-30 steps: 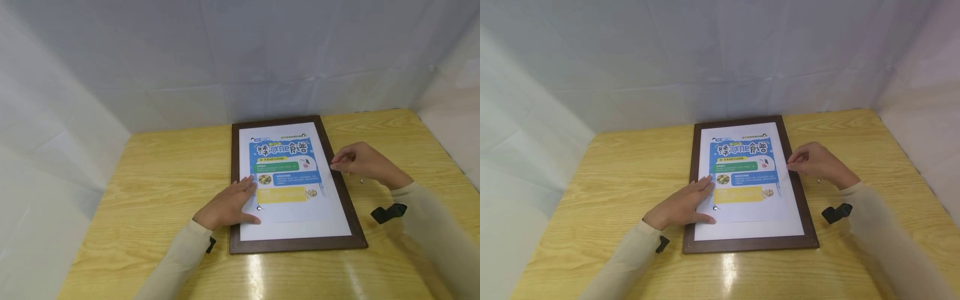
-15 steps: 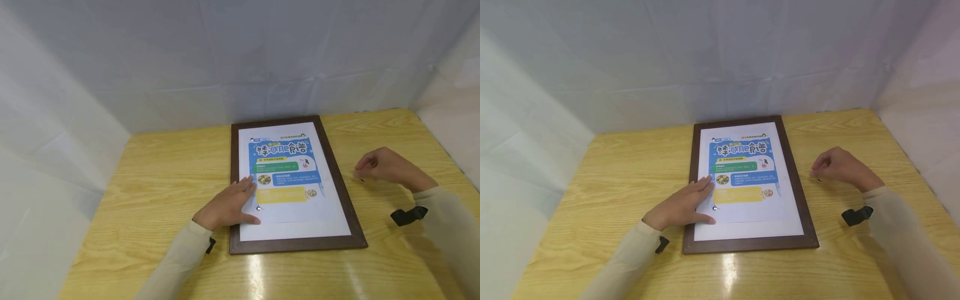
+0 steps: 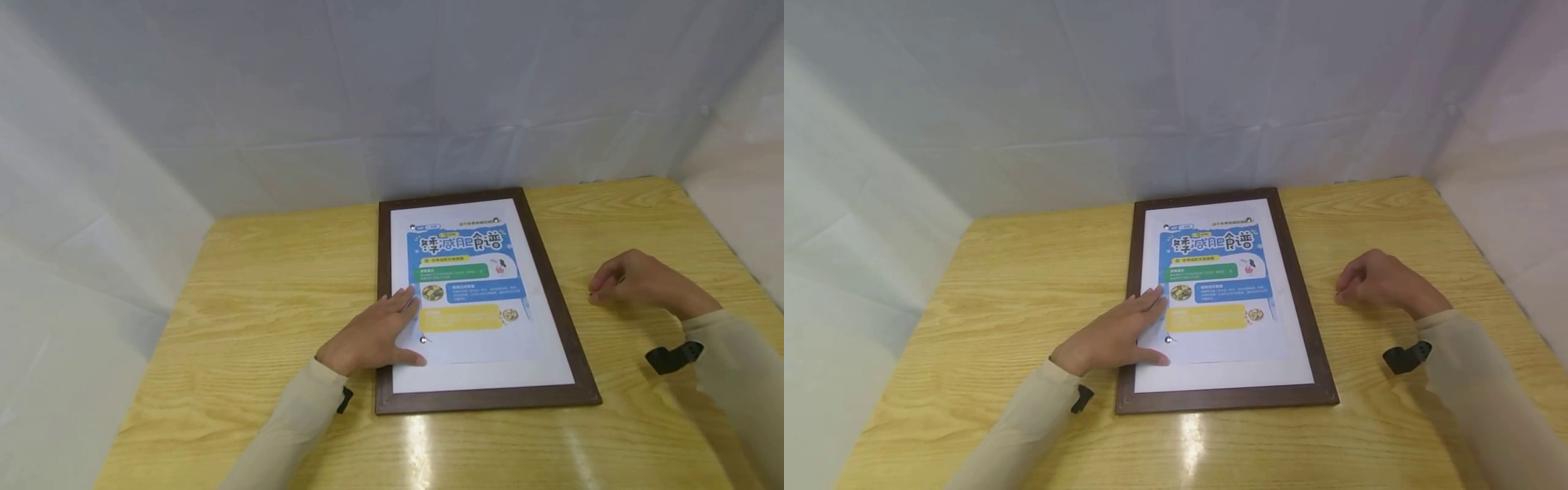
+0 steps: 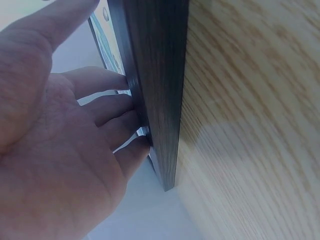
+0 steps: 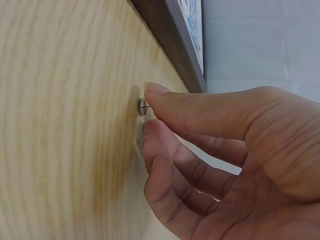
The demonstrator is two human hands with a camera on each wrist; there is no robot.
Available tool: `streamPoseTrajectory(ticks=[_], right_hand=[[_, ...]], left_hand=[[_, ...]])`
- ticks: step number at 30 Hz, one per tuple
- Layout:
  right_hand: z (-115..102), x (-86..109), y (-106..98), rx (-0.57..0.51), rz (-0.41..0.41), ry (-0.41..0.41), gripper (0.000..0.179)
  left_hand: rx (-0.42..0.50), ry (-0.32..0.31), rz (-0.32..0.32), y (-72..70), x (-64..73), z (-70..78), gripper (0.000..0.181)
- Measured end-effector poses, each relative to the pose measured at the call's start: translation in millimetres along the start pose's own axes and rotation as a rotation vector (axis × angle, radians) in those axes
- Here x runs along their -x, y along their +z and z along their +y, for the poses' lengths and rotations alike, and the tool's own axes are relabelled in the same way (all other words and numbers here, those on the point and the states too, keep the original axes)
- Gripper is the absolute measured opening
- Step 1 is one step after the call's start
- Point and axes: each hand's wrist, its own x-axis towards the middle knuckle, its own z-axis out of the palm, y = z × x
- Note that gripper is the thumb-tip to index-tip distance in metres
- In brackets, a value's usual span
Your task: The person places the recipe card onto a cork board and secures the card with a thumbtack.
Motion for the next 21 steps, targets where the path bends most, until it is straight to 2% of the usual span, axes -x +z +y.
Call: streamPoseTrajectory(ticks=[15,21], right_hand=[[6.9,-3.1,4.1,0.012,0.047,-0.035,0.014],[-2.0,0.8,5.5,-0.005,0.097,-0.072,0.011]], left_hand=[[0.004,-0.001,0.002,-0.3,-0.1,0.5,0.103],[0.011,-0.01,0.0,-0.5,0.0,1.1,0.103]])
